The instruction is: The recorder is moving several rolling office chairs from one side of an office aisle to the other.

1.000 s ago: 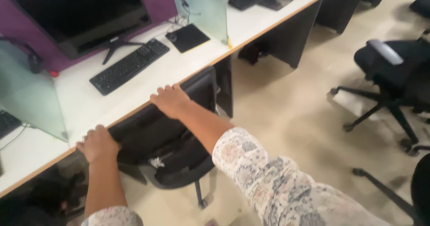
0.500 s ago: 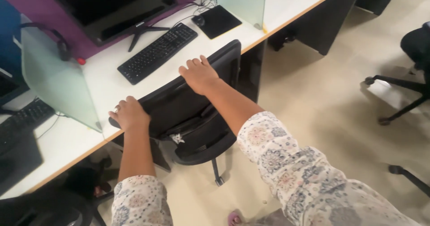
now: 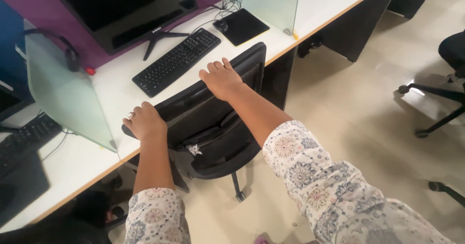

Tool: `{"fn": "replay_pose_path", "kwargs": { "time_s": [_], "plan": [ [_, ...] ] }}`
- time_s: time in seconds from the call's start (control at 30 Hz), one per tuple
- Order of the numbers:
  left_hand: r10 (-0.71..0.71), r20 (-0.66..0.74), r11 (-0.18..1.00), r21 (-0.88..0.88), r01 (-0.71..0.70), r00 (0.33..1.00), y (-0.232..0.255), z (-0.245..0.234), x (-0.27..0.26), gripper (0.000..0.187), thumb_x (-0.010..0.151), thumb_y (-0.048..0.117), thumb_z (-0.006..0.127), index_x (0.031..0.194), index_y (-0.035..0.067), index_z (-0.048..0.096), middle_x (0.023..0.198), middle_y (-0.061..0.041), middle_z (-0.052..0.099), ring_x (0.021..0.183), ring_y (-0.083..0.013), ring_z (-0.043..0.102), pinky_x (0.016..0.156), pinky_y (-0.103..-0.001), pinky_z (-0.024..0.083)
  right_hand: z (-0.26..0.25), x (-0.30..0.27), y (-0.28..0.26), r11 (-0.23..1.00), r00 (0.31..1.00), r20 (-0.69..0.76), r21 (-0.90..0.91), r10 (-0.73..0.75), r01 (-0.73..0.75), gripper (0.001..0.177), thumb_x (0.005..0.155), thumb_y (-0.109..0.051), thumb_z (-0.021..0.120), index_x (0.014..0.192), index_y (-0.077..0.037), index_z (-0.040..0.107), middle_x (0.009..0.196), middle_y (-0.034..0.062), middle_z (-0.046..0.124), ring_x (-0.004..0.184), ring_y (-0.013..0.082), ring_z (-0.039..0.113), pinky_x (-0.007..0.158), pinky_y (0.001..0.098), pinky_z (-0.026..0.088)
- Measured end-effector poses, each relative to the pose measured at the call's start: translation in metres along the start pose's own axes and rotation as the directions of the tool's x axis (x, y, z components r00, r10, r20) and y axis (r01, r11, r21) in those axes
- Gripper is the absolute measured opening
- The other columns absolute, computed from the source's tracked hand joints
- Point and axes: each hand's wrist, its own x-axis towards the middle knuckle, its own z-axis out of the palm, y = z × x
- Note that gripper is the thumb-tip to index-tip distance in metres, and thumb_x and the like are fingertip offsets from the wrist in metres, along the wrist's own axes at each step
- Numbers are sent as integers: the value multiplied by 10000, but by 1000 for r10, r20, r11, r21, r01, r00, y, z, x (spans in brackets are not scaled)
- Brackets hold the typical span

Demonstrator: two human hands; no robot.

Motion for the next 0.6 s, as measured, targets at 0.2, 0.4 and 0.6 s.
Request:
{"fn": "replay_pose_path", "kwargs": {
  "time_s": [0.2, 0.4, 0.6],
  "plan": [
    [8, -43, 1000, -15, -9, 999, 10, 6, 6, 372, 898, 114, 694, 1253, 29, 626, 1340, -219, 608, 1339, -411, 516, 1187, -587, 220, -20, -2, -16, 986, 990, 34, -108, 134, -130, 517, 896, -71, 655, 1377, -101, 468, 1397, 169, 510, 1394, 362, 419, 1222, 574, 204],
    [-5, -19, 1000, 16, 5, 1000, 20, 8, 9, 411, 879, 127, 711, 1269, 34, 622, 1332, -222, 612, 1329, -404, 522, 1170, -597, 228, 6, 11, -7, 962, 983, -62, -208, 170, -180, 491, 916, -136, 662, 1362, -70, 467, 1428, 199, 507, 1401, 382, 433, 1211, 551, 257],
    [-21, -16, 999, 27, 22, 1000, 33, -5, 7, 380, 887, 138, 712, 1251, 65, 635, 1325, -196, 626, 1321, -377, 544, 1167, -608, 243, 37, 33, 8, 960, 971, -129, -174, 199, -220, 443, 939, -137, 629, 1346, -54, 473, 1475, 237, 467, 1454, 410, 367, 1188, 540, 275]
  ]
}}
